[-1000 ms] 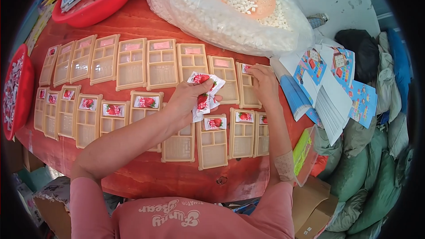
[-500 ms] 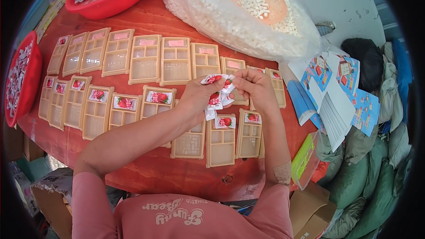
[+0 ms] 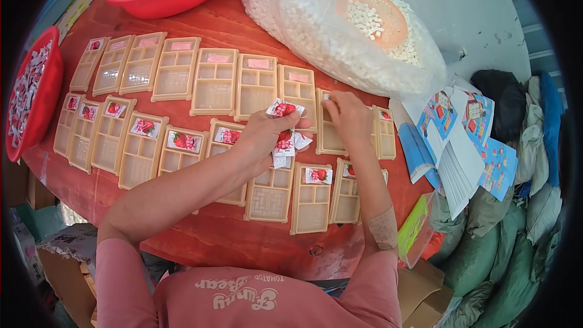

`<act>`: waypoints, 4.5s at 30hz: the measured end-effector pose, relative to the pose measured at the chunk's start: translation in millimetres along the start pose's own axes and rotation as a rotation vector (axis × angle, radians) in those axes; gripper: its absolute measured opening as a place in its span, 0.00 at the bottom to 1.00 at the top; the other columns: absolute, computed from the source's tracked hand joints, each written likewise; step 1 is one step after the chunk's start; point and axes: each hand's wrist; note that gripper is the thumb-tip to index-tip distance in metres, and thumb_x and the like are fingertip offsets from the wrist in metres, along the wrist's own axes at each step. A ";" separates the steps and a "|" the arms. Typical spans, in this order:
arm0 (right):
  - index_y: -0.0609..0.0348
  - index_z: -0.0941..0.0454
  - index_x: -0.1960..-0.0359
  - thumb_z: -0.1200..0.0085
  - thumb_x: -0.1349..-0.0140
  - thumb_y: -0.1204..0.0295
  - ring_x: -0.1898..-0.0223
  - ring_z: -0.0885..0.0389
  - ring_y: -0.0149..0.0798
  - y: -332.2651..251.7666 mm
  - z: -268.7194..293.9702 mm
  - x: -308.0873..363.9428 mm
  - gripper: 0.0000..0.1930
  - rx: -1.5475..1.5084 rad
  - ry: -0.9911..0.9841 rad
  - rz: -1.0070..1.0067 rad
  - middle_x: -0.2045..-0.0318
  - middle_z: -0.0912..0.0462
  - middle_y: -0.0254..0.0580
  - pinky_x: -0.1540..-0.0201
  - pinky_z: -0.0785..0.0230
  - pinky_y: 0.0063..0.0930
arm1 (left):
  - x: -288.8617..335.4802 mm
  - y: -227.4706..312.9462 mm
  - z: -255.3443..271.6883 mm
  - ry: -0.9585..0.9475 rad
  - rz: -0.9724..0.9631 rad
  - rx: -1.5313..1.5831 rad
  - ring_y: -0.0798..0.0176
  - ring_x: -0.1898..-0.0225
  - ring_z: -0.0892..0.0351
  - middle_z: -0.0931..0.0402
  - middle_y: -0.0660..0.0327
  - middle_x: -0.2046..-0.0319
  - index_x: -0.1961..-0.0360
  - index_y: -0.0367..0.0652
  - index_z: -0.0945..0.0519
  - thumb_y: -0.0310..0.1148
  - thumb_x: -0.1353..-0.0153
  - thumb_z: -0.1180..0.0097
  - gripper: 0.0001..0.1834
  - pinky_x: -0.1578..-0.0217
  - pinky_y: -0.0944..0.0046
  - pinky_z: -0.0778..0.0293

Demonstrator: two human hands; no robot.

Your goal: Applying stickers to plastic containers and filling them with small white items.

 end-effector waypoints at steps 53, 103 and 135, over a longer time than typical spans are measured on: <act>0.60 0.24 0.64 0.45 0.45 0.70 0.75 0.25 0.26 -65.8 16.1 -72.9 0.09 -1.087 -0.474 -0.610 0.73 0.21 0.34 0.73 0.34 0.20 | 7.7 35.9 47.8 -0.086 -0.259 0.186 0.58 0.51 0.29 0.35 0.53 0.50 0.45 0.39 0.38 0.13 0.46 0.58 0.26 0.53 0.62 0.26; 0.58 0.23 0.61 0.52 0.52 0.82 0.63 0.25 0.37 -81.2 -40.8 -96.1 0.15 -0.188 -0.058 0.462 0.65 0.21 0.36 0.59 0.32 0.31 | 35.0 73.7 85.4 0.020 -0.393 0.267 0.64 0.52 0.29 0.30 0.58 0.50 0.48 0.39 0.34 0.25 0.37 0.58 0.16 0.58 0.66 0.26; 0.64 0.23 0.64 0.45 0.44 0.69 0.73 0.24 0.25 -175.0 -26.6 -133.4 0.11 -1.217 -0.710 -0.418 0.71 0.20 0.35 0.72 0.33 0.18 | 54.8 95.5 115.1 0.148 -0.731 0.125 0.59 0.41 0.38 0.37 0.54 0.43 0.43 0.38 0.37 0.27 0.36 0.58 0.19 0.44 0.62 0.36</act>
Point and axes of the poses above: each hand's wrist, its own x-axis away from the middle knuckle, its own z-axis out of the back of the hand, y = z × x
